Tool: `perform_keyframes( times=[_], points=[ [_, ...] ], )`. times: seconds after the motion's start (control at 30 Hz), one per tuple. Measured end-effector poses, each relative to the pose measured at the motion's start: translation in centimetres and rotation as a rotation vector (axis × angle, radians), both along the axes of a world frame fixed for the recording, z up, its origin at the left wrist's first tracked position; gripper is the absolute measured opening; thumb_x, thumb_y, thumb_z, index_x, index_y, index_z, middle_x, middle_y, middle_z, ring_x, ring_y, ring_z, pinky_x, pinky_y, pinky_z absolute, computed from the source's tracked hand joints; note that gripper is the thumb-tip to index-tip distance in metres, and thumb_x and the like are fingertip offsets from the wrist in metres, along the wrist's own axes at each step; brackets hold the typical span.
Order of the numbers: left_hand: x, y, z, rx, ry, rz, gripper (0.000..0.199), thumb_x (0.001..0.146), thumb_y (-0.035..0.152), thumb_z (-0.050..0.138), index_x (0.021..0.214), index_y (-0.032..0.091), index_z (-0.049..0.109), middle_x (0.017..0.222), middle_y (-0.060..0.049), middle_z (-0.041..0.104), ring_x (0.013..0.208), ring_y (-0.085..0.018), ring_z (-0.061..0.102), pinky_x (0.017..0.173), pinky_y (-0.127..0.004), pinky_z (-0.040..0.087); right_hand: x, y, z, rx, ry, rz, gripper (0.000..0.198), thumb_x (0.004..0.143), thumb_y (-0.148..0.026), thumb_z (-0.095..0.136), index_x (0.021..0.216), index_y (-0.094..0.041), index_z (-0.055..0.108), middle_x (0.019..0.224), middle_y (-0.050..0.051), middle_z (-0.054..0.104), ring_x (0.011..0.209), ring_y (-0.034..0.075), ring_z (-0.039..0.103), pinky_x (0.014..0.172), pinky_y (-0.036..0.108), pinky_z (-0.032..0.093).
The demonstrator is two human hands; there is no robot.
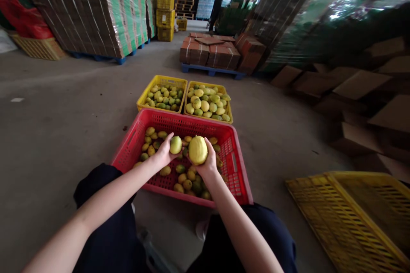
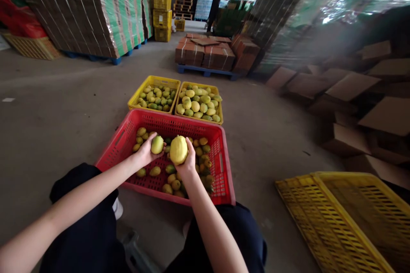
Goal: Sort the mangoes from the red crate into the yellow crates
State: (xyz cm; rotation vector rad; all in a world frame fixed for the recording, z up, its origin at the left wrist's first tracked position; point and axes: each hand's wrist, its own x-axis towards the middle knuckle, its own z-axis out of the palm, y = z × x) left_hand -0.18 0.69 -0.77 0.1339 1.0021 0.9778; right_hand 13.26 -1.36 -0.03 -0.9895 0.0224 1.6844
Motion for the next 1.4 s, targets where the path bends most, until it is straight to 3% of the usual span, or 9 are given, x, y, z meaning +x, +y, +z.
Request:
perform_keyframes(
  times=[0.3, 0.5, 0.57, 0.77, 1.0, 1.1, 1.27, 1.4],
  points=[
    [-0.2, 0.1, 0.3, 0.357, 0.041, -0.017, 0.046, 0.086, 0.054, 0.05, 0.058, 0.018, 0.055, 0.058, -0.003, 0.061, 0.061, -0.015, 0.063, 0.053, -0.022, 0.048, -0.2, -0.2, -0.5, 0.124, -0.021, 0.185, 0.031, 0.083, -0.042, 0.06, 0.065, -0.017, 0.066, 0.06, 0.003, 0.071, 0.051, 0.016, 0.065, 0.054, 0.028, 0.057],
    [-0.6, -0.4, 1.2, 0.579, 0.054, -0.112, 0.056, 0.085, 0.06, 0.046, 0.054, 0.015, 0.058, 0.056, -0.003, 0.06, 0.06, -0.014, 0.061, 0.054, -0.022, 0.047, 0.1, 0.2, -1.8, 0.39, -0.202, 0.232, 0.03, 0.066, -0.043, 0.075, 0.059, -0.014, 0.069, 0.055, 0.005, 0.069, 0.049, 0.016, 0.063, 0.051, 0.024, 0.052],
    [-0.7, -0.4, 1.2, 0.55, 0.029, -0.109, 0.056, 0.085, 0.061, 0.047, 0.056, 0.014, 0.06, 0.056, -0.003, 0.059, 0.06, -0.014, 0.062, 0.052, -0.021, 0.046, 0.2, 0.3, -1.8, 0.388, -0.158, 0.264, 0.033, 0.069, -0.046, 0.073, 0.059, -0.014, 0.069, 0.057, 0.005, 0.07, 0.05, 0.016, 0.063, 0.052, 0.025, 0.052],
    [-1.5, 0.2, 0.4, 0.237, -0.096, -0.092, 0.044, 0.094, 0.046, 0.042, 0.086, 0.012, 0.069, 0.065, -0.004, 0.063, 0.054, -0.012, 0.061, 0.048, -0.021, 0.05, 0.5, 0.2, -1.1, 0.124, 0.048, 0.278, 0.051, 0.091, -0.056, 0.042, 0.073, -0.015, 0.068, 0.064, 0.008, 0.071, 0.054, 0.019, 0.066, 0.056, 0.032, 0.056],
    [-1.8, 0.5, 0.8, 0.05, -0.194, -0.093, 0.026, 0.094, 0.026, 0.042, 0.094, 0.009, 0.062, 0.067, -0.007, 0.065, 0.057, -0.014, 0.065, 0.044, -0.017, 0.052, 0.7, 0.0, 0.0, 0.054, 0.044, 0.271, 0.027, 0.09, -0.037, 0.047, 0.087, -0.016, 0.064, 0.065, 0.007, 0.071, 0.05, 0.019, 0.064, 0.041, 0.025, 0.05],
    [-1.8, 0.5, 1.2, 0.075, -0.215, -0.103, 0.027, 0.096, 0.026, 0.04, 0.095, 0.01, 0.061, 0.068, -0.006, 0.065, 0.052, -0.012, 0.063, 0.042, -0.017, 0.051, 0.5, -0.1, 0.4, 0.037, 0.046, 0.224, 0.025, 0.089, -0.038, 0.05, 0.087, -0.017, 0.063, 0.066, 0.006, 0.07, 0.051, 0.018, 0.063, 0.04, 0.024, 0.048],
    [-2.5, 1.0, 1.5, 0.239, -0.196, -0.123, 0.026, 0.095, 0.027, 0.04, 0.1, 0.013, 0.061, 0.074, -0.006, 0.067, 0.056, -0.013, 0.064, 0.044, -0.018, 0.051, 1.0, 0.0, 0.5, 0.013, 0.075, 0.095, 0.023, 0.089, -0.039, 0.051, 0.089, -0.019, 0.061, 0.07, 0.006, 0.07, 0.059, 0.017, 0.063, 0.046, 0.024, 0.051],
    [-2.4, 1.5, 0.7, 0.236, 0.077, -0.181, 0.023, 0.094, 0.028, 0.04, 0.098, 0.017, 0.06, 0.076, -0.004, 0.066, 0.065, -0.012, 0.066, 0.056, -0.018, 0.054, 2.3, 0.4, 0.2, -0.009, 0.078, -0.055, 0.017, 0.087, -0.036, 0.054, 0.088, -0.021, 0.06, 0.07, 0.004, 0.069, 0.063, 0.017, 0.064, 0.051, 0.025, 0.054]
  ],
)
